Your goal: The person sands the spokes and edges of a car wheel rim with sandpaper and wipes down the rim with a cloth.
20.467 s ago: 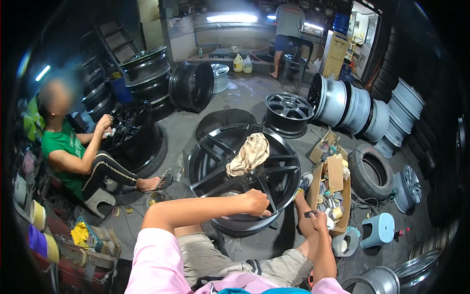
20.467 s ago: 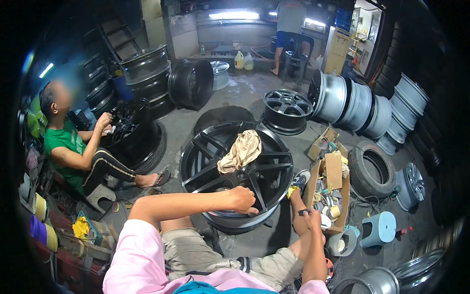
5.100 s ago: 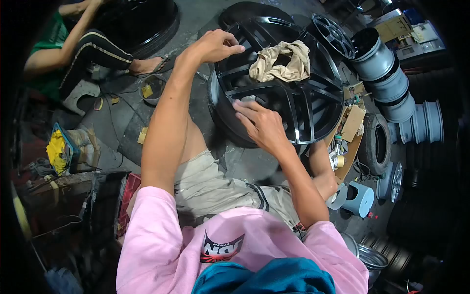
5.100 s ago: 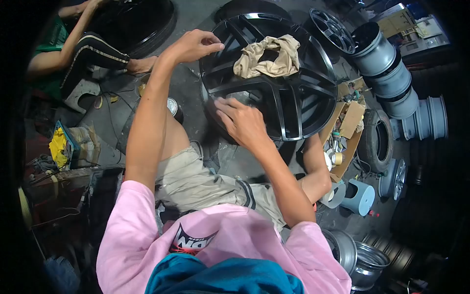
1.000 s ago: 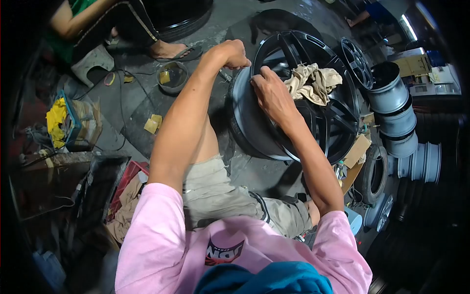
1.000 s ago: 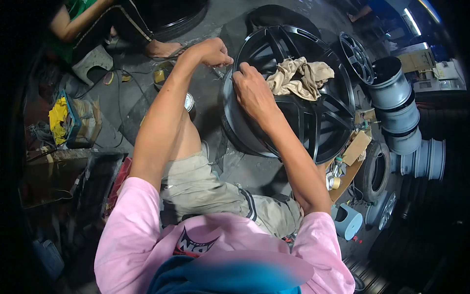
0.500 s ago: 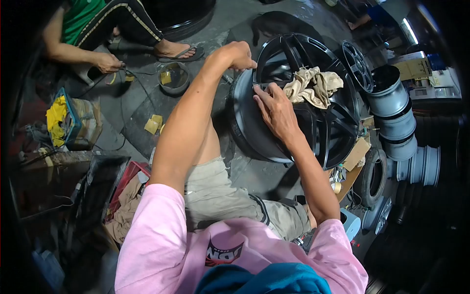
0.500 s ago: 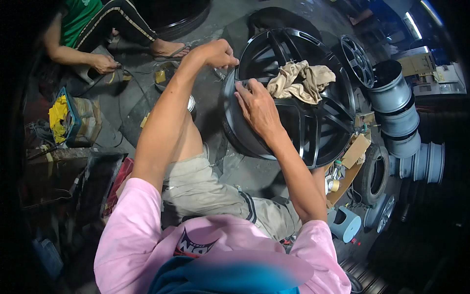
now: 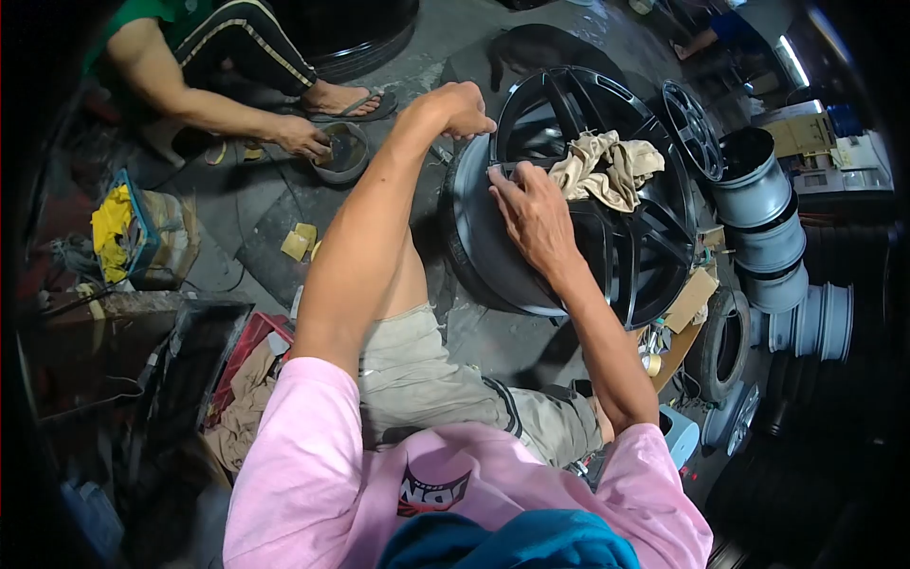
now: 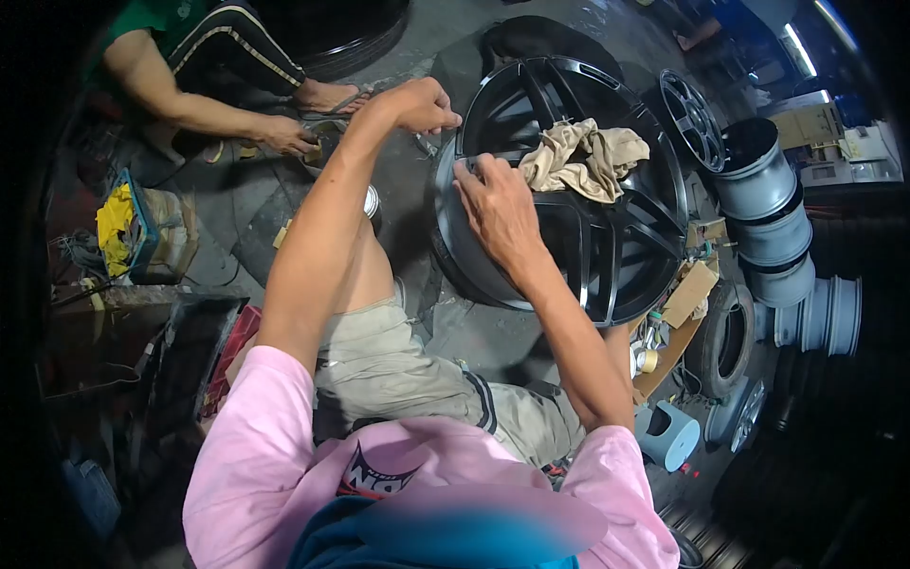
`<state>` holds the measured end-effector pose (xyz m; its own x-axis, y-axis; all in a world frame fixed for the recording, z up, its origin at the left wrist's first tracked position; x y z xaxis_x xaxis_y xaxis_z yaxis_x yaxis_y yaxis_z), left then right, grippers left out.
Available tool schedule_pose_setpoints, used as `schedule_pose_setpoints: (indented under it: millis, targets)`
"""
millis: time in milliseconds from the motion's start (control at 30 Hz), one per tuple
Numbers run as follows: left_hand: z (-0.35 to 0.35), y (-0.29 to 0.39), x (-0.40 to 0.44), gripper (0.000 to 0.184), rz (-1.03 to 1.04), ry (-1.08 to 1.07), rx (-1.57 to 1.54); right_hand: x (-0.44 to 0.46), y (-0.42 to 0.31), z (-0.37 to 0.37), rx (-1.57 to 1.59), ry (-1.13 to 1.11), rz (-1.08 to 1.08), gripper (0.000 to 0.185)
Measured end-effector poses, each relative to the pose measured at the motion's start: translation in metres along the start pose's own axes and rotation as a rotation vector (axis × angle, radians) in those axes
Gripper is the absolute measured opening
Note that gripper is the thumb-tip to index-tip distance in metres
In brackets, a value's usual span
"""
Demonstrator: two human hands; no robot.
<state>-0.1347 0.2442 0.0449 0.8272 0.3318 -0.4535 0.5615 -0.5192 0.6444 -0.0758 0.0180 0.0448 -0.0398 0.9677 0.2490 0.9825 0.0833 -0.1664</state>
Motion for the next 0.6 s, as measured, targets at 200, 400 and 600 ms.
schedule_pose_setpoints:
  millis: [200, 400, 600]
  targets:
    - [0.0, -0.001, 0.004, 0.036, 0.026, 0.003, -0.008, 0.005, 0.005, -0.006, -0.082, -0.023, -0.022, 0.026]
    - [0.002, 0.0, 0.01, 0.036, 0.028, -0.007, -0.01, 0.004, -0.001, -0.009, -0.189, -0.037, -0.006, 0.025]
    - [-0.004, -0.001, 0.0, 0.035, 0.014, -0.013, -0.013, -0.01, -0.008, -0.007, -0.165, -0.028, -0.019, 0.024]
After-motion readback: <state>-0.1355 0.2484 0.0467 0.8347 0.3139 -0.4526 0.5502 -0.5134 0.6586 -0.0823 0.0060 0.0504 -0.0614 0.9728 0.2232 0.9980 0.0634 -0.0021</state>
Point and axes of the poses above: each hand's wrist, its own x-axis towards the middle knuckle, its own z-axis out of the palm, y = z × x, the point moved 2 cm from there along x, towards the middle knuckle, and after that the axes turned 11 degrees about -y, right-handed, at the moved point
